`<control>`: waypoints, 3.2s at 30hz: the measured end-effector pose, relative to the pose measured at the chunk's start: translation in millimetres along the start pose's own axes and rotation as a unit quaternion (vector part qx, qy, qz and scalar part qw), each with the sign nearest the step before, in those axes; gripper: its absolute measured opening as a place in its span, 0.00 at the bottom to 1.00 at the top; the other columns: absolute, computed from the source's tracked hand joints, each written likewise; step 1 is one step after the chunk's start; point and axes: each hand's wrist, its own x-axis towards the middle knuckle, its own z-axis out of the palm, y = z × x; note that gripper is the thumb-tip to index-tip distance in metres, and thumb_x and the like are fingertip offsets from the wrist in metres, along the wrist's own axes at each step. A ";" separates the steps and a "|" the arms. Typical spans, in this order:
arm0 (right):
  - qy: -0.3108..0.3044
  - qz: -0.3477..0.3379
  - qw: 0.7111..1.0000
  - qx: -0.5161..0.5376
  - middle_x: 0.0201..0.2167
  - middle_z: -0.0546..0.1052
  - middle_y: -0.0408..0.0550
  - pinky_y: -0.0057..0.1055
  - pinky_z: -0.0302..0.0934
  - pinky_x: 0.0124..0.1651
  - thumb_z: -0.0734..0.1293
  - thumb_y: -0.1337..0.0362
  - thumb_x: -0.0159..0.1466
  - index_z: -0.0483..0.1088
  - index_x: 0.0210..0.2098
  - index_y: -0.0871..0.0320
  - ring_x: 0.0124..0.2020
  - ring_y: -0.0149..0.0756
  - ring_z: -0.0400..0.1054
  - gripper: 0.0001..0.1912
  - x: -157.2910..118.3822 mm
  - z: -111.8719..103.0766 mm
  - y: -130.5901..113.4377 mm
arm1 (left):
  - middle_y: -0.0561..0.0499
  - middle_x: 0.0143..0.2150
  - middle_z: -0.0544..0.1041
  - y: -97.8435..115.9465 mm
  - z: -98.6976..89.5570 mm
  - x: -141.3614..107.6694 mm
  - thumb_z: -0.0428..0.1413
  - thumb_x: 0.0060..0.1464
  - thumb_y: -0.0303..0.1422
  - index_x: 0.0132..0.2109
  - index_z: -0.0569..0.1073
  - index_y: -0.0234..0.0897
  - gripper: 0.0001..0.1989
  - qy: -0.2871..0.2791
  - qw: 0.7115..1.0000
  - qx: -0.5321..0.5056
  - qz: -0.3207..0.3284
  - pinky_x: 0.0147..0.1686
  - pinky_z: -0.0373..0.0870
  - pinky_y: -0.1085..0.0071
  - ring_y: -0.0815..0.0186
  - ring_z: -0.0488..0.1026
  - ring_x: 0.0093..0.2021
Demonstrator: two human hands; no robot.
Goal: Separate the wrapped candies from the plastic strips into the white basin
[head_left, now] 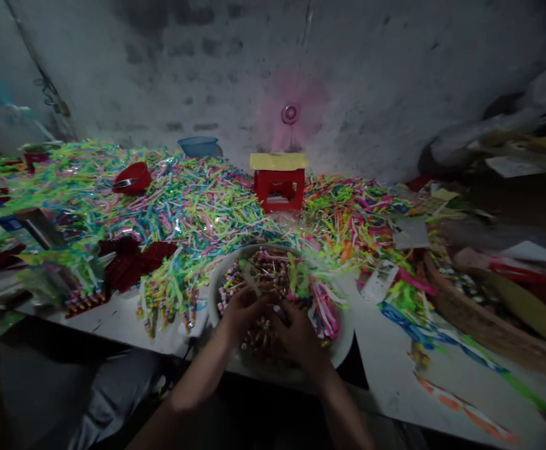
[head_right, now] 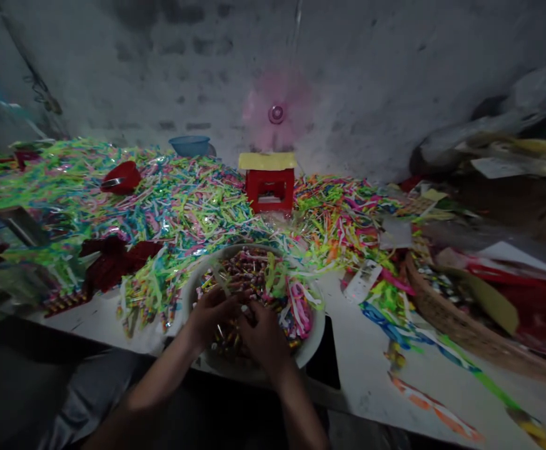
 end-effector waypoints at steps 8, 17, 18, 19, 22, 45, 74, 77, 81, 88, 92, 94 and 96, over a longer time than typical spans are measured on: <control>0.043 -0.046 0.996 -0.056 0.37 0.75 0.49 0.35 0.63 0.44 0.57 0.56 0.65 0.65 0.39 0.54 0.40 0.40 0.70 0.11 -7.4 1.5 5.6 | 0.50 0.32 0.79 0.9 -9.8 0.7 0.69 0.38 0.36 0.42 0.72 0.34 0.23 0.046 0.998 -0.053 0.001 0.18 0.59 0.80 0.78 0.64 0.18; 0.070 -0.069 0.989 -0.113 0.35 0.77 0.49 0.32 0.62 0.40 0.61 0.61 0.62 0.67 0.36 0.55 0.37 0.40 0.72 0.06 -10.5 2.6 5.4 | 0.46 0.38 0.80 3.3 -5.1 -0.9 0.70 0.36 0.35 0.45 0.70 0.35 0.28 0.063 0.997 -0.040 -0.003 0.20 0.63 0.78 0.73 0.71 0.22; 0.064 -0.066 0.989 -0.113 0.35 0.77 0.49 0.32 0.62 0.40 0.61 0.61 0.62 0.67 0.36 0.54 0.37 0.40 0.72 0.06 -10.6 2.5 5.5 | 0.47 0.37 0.81 3.5 -4.9 -0.9 0.70 0.36 0.35 0.45 0.70 0.35 0.28 0.063 0.997 -0.043 0.000 0.19 0.62 0.78 0.74 0.70 0.21; 0.058 -0.065 0.990 -0.114 0.35 0.77 0.48 0.32 0.62 0.40 0.61 0.61 0.62 0.67 0.36 0.54 0.37 0.40 0.72 0.06 -10.7 2.4 5.5 | 0.47 0.37 0.81 3.5 -4.9 -0.9 0.70 0.35 0.36 0.44 0.70 0.35 0.27 0.063 0.997 -0.045 0.003 0.18 0.61 0.79 0.74 0.69 0.20; 0.047 -0.065 0.990 -0.117 0.33 0.77 0.47 0.31 0.62 0.38 0.62 0.61 0.62 0.68 0.35 0.54 0.36 0.40 0.72 0.05 -11.4 3.2 3.9 | 0.47 0.36 0.81 1.3 -6.3 -0.3 0.70 0.35 0.36 0.44 0.69 0.35 0.28 0.062 0.997 -0.044 0.004 0.17 0.60 0.80 0.75 0.68 0.19; -0.068 -0.039 0.986 -0.147 0.38 0.78 0.50 0.35 0.60 0.41 0.62 0.52 0.65 0.73 0.42 0.56 0.40 0.43 0.72 0.16 -8.2 4.1 -0.9 | 0.56 0.27 0.75 15.0 -51.6 -8.9 0.63 0.46 0.45 0.48 0.67 0.37 0.25 0.145 0.978 0.095 0.117 0.19 0.62 0.78 0.74 0.66 0.18; 0.073 -0.042 0.995 -0.056 0.28 0.74 0.44 0.30 0.61 0.36 0.62 0.55 0.62 0.64 0.33 0.55 0.31 0.36 0.70 0.10 -16.9 -1.8 6.4 | 0.43 0.47 0.76 24.1 23.3 134.2 0.55 0.53 0.26 0.39 0.79 0.37 0.08 -0.175 0.679 0.646 0.301 0.55 0.60 0.61 0.57 0.68 0.51; 0.115 -0.062 0.991 0.005 0.33 0.75 0.46 0.32 0.63 0.40 0.61 0.56 0.63 0.65 0.37 0.56 0.36 0.36 0.70 0.10 -15.7 -4.0 11.9 | 0.45 0.38 0.76 35.4 5.8 106.7 0.51 0.59 0.34 0.38 0.76 0.34 0.11 -0.093 0.740 0.603 0.284 0.39 0.68 0.69 0.63 0.72 0.37; 0.136 -0.043 0.985 0.097 0.43 0.75 0.49 0.34 0.65 0.47 0.59 0.52 0.65 0.66 0.47 0.55 0.45 0.38 0.70 0.17 -12.2 -9.1 13.5 | 0.51 0.28 0.72 25.8 -13.7 50.2 0.51 0.57 0.44 0.40 0.73 0.33 0.17 -0.047 0.883 0.438 0.165 0.25 0.62 0.75 0.70 0.67 0.25; 0.158 0.006 0.982 0.103 0.26 0.72 0.42 0.30 0.62 0.31 0.66 0.46 0.58 0.69 0.49 0.58 0.26 0.33 0.65 0.27 -11.4 -15.7 14.3 | 0.49 0.30 0.73 2.8 -11.0 -10.9 0.61 0.47 0.45 0.31 0.76 0.33 0.17 -0.146 0.948 0.281 0.023 0.26 0.61 0.75 0.68 0.67 0.29; 0.219 0.023 0.971 0.097 0.28 0.75 0.45 0.29 0.60 0.30 0.66 0.48 0.58 0.73 0.37 0.59 0.27 0.33 0.66 0.20 -14.4 -18.0 14.4 | 0.46 0.38 0.78 4.0 -14.1 -8.5 0.67 0.41 0.36 0.48 0.77 0.37 0.24 -0.132 0.960 0.248 0.000 0.32 0.67 0.72 0.64 0.72 0.35; 0.225 0.022 0.971 0.082 0.24 0.73 0.44 0.28 0.58 0.27 0.66 0.48 0.57 0.72 0.32 0.59 0.26 0.34 0.65 0.19 -14.9 -16.5 13.5 | 0.47 0.38 0.79 2.8 -16.5 -4.1 0.68 0.38 0.35 0.52 0.75 0.38 0.31 -0.027 0.984 0.174 0.009 0.32 0.68 0.73 0.64 0.74 0.34; 0.201 0.017 0.978 0.053 0.21 0.70 0.42 0.27 0.56 0.26 0.65 0.48 0.58 0.70 0.29 0.58 0.24 0.33 0.63 0.18 -14.4 -13.6 12.4 | 0.48 0.36 0.80 0.6 -16.7 -1.1 0.68 0.39 0.38 0.49 0.76 0.37 0.27 0.055 0.993 0.097 0.028 0.32 0.69 0.74 0.65 0.75 0.33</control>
